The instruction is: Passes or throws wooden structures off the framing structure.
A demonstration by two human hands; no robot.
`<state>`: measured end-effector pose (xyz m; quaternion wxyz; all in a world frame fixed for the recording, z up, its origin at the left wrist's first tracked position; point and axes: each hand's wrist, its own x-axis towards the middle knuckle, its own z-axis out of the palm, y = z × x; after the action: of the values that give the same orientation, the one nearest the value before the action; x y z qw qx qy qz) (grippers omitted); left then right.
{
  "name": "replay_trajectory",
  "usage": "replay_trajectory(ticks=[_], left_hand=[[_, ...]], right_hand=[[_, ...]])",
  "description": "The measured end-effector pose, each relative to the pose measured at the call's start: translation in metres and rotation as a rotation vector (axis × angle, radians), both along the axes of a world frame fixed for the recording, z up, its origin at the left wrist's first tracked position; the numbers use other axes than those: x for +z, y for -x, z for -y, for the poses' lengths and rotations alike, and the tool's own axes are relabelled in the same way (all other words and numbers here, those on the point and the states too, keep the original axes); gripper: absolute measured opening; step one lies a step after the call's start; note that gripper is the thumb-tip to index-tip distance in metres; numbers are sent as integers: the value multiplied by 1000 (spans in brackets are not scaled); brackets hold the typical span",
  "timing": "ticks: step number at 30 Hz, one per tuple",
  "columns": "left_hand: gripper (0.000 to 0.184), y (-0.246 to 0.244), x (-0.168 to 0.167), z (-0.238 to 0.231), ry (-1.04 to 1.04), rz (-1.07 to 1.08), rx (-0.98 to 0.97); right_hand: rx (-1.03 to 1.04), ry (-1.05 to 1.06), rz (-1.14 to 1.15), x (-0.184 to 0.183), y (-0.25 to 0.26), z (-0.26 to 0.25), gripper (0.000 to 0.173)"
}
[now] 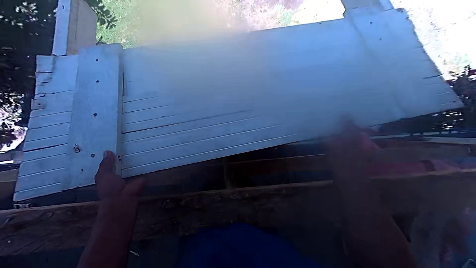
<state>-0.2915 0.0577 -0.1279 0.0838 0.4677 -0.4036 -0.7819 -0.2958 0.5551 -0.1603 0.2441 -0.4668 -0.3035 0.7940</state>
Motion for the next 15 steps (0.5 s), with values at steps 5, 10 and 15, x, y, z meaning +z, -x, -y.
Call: replay_trajectory(ticks=[5,10,15], left_hand=[[46,37,-25,-19,-43,18,96],[52,56,-68,-17,-119,25,185],[63,60,-122,-12,-136,75,208]], right_hand=[[91,-9,-87,-36,62,-16,39],[155,13,-59,-68,104,-19,43],[140,28,-63,-104,118,-12,43]])
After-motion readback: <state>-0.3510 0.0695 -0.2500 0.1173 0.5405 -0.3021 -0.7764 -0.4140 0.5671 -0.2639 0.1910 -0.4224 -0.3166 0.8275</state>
